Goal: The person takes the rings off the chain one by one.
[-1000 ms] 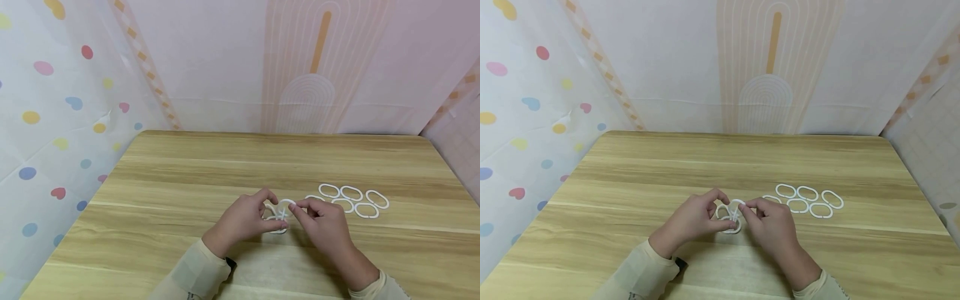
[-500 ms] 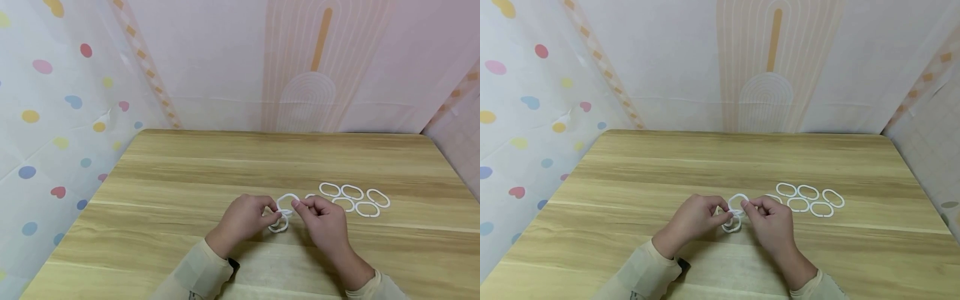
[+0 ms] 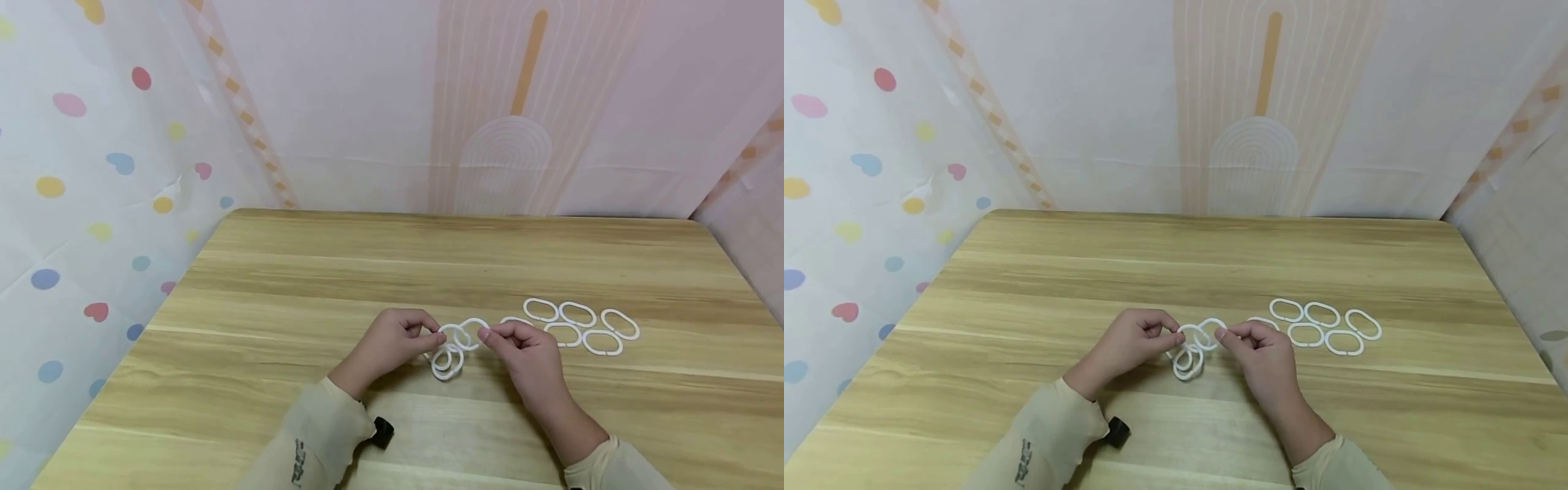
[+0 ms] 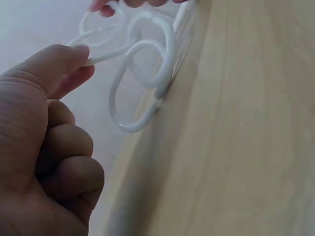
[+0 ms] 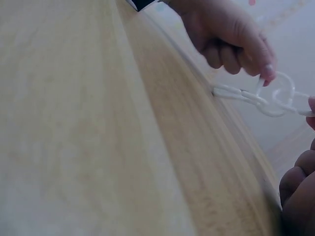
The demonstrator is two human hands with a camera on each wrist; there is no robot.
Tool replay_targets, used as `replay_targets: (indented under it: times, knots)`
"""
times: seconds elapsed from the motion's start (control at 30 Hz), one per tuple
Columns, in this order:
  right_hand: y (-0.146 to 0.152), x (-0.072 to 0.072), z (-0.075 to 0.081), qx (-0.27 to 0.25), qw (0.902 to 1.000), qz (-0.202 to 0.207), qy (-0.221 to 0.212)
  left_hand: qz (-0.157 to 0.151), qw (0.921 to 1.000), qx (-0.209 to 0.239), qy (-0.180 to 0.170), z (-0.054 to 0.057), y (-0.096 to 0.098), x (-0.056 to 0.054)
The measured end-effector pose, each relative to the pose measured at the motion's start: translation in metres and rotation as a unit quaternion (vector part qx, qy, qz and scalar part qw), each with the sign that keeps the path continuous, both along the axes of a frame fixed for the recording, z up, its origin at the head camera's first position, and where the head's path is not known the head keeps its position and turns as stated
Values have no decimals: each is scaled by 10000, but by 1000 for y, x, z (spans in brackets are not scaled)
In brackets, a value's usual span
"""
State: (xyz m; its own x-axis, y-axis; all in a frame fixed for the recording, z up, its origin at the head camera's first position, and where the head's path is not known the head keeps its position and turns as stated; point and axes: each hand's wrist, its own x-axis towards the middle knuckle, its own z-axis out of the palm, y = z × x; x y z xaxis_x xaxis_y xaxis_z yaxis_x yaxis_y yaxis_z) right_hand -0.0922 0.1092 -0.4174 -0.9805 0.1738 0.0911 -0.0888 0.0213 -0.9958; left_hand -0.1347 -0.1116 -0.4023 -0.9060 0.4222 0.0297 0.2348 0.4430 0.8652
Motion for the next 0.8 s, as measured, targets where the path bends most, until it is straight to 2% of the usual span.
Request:
replay_targets:
  times: [0.07, 0.13, 0.2, 0.3, 0.53, 0.8]
  knots:
    - [0, 0, 0, 27, 10000, 46, -49, 1, 9993, 245, -292, -5, -1, -2]
    - [0, -1, 0, 41, 9999, 34, -112, -91, 9980, 449, -442, -9, -1, -3]
    - [0, -1, 0, 19, 9998, -15, -178, -249, 9961, 643, -551, -11, 1, -2]
    - [-1, -2, 0, -50, 9998, -67, -199, -463, 9942, 808, -540, -13, 5, -1]
    - [-3, -3, -2, -171, 9997, -159, -96, -535, 9928, 960, -484, -11, 11, 3]
    - [-4, -2, 0, -274, 9989, -365, -59, -782, 9886, 1066, -723, -2, 18, 10]
